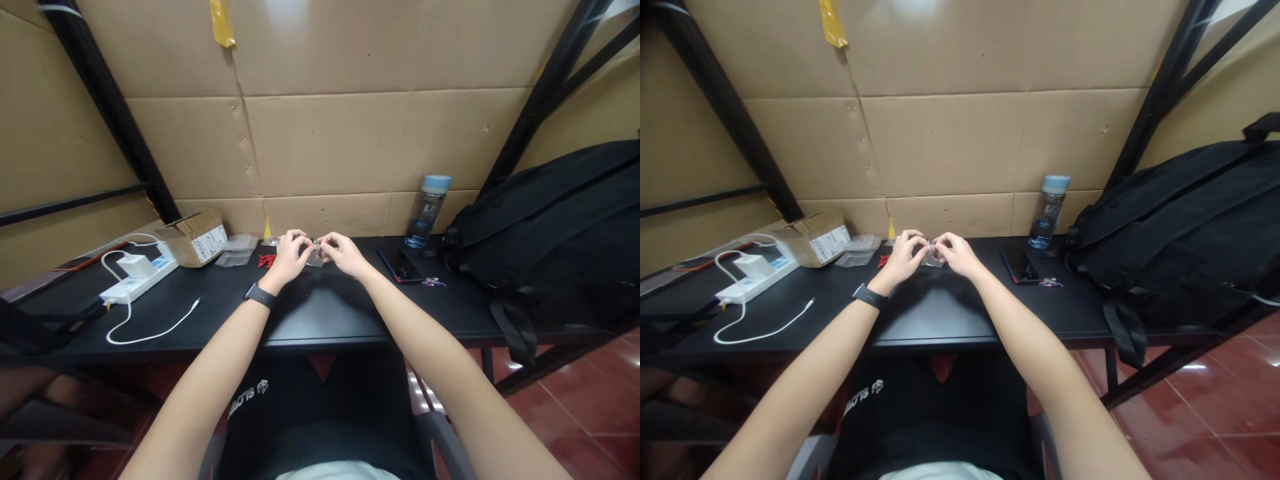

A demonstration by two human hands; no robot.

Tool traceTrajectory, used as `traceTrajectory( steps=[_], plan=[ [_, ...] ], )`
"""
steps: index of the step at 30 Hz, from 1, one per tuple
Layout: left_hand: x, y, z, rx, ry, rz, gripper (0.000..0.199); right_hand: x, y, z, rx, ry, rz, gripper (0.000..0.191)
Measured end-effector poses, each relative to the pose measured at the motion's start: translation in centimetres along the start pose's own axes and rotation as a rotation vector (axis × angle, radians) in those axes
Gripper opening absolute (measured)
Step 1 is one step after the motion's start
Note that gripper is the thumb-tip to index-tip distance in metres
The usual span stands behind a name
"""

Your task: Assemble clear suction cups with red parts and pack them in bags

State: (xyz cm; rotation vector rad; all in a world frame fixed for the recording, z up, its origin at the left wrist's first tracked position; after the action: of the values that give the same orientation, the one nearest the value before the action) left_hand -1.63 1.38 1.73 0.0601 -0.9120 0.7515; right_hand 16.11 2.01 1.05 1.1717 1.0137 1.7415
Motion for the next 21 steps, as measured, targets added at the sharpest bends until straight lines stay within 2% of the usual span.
traceTrajectory(
  steps=[5,10,14,18,21],
  plan=[
    [0.0,0.0,-0.1,0.044,0.039,0.001,0.015,-0.1,-0.3,-0.1,0.012,0.011,-0.065,0.024],
    [0.0,-0.3,-0.2,0.055,0.071,-0.008,0.014,-0.4,0.5,-0.2,0.04,0.001,-0.072,0.015],
    [0.0,-0.5,-0.1,0.053,0.069,0.0,0.014,-0.7,1.1,-0.2,0.094,0.047,-0.124,0.03],
    [0.0,-0.6,-0.1,0.051,0.084,0.006,0.015,-0.7,0.9,-0.2,0.146,0.105,-0.174,0.027],
    [0.0,-0.6,-0.1,0.039,0.082,0.001,0.016,-0.8,1.0,-0.2,0.159,0.124,-0.138,0.035]
  ],
)
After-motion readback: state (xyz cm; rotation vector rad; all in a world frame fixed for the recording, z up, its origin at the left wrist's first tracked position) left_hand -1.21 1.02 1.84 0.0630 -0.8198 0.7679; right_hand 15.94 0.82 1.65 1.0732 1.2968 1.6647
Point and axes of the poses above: each hand's wrist, its own x-axis towards the middle knuckle, its own z-axis out of the back of the hand, y = z × x, the point moved 4 cm from there along x, towards the middle knuckle, and after that the axes turned 9 degrees about -z, right-handed, at the moved point
